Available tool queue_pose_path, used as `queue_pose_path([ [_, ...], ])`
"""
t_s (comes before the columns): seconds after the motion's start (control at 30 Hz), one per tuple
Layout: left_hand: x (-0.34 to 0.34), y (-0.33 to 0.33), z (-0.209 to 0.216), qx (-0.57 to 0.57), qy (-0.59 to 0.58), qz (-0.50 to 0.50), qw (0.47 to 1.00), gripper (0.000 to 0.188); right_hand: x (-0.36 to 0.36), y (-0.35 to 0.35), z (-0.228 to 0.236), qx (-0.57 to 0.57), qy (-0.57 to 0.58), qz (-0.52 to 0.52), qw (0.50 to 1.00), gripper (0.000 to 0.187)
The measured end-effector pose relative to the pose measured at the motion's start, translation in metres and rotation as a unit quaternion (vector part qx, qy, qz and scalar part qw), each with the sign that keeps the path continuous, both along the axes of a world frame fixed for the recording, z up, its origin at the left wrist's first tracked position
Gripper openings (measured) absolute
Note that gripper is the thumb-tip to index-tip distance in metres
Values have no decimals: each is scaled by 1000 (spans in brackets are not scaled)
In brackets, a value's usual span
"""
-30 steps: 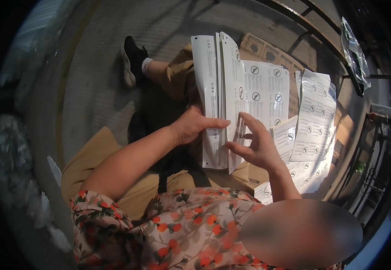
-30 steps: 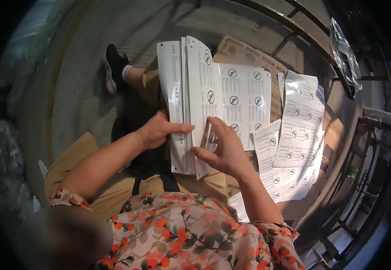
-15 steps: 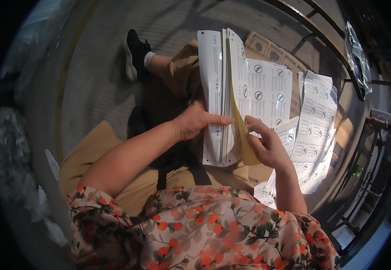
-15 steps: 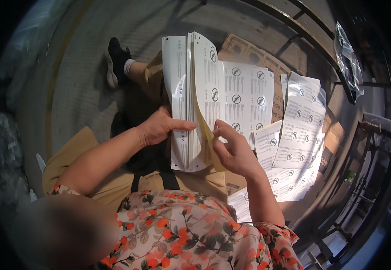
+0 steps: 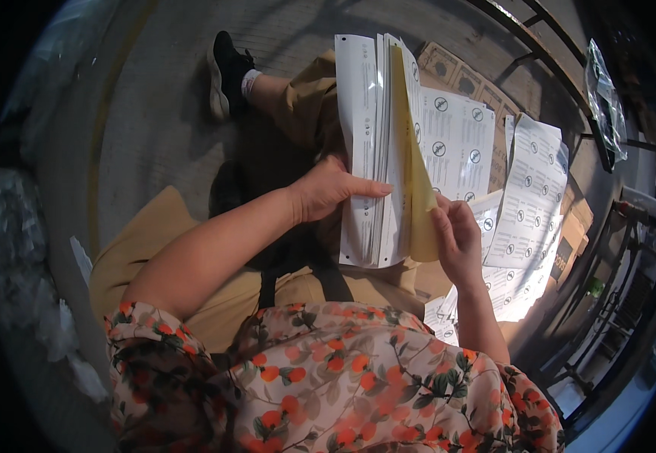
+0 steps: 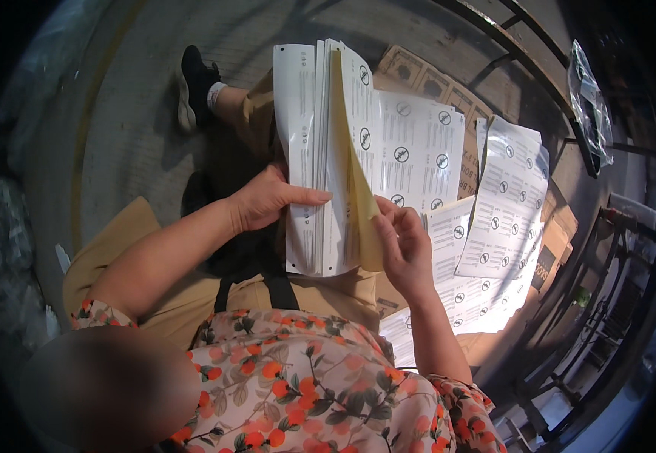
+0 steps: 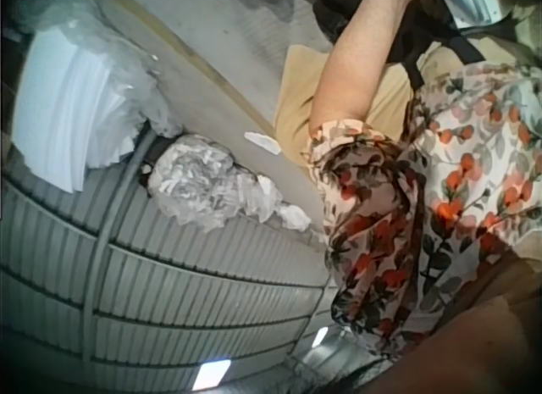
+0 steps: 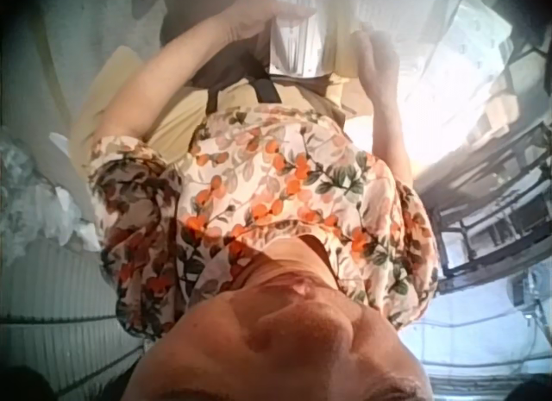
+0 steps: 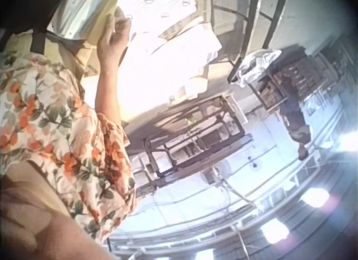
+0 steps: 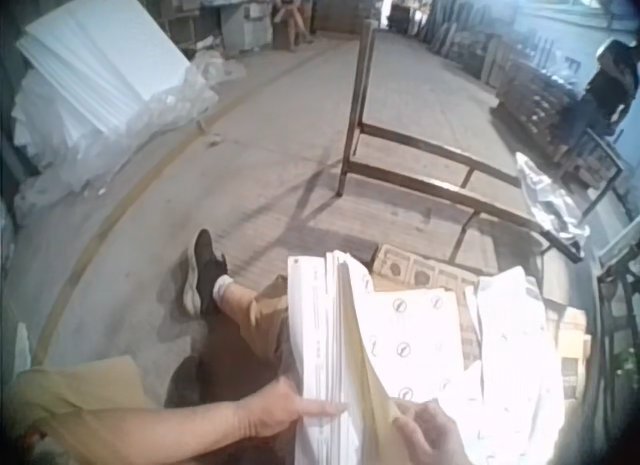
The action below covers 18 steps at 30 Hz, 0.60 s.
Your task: Sorting, inspecting, and counting a large stack of adhesive safety warning labels while sitting in a warehouse.
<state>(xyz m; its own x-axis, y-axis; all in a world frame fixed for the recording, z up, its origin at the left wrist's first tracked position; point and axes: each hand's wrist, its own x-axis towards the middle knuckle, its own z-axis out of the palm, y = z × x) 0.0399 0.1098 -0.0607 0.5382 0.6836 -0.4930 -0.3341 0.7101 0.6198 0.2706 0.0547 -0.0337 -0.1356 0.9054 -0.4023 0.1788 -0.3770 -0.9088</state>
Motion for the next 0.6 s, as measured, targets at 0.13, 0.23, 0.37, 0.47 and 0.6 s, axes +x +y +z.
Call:
queue_pose_path([
  [0.13, 1, 0, 0, 11, -16, -12, 1000, 53, -12, -5, 14, 96, -62, 12, 993, 18],
  [0.23, -1, -2, 2, -9, -28, -11, 999, 54, -12, 5, 22, 245, -178, 181, 936, 19],
  [0.37, 2, -2, 1, -1, -33, -12, 999, 52, -6, 7, 21, 175, -149, 183, 956, 18],
  [0.47, 6, -2, 0, -25, -45, -13, 999, 51, -9, 7, 21, 62, -111, 134, 983, 15],
  [0.6, 7, -1, 3, -31, -45, -9, 998, 50, -15, 6, 20, 115, -135, 136, 975, 31],
])
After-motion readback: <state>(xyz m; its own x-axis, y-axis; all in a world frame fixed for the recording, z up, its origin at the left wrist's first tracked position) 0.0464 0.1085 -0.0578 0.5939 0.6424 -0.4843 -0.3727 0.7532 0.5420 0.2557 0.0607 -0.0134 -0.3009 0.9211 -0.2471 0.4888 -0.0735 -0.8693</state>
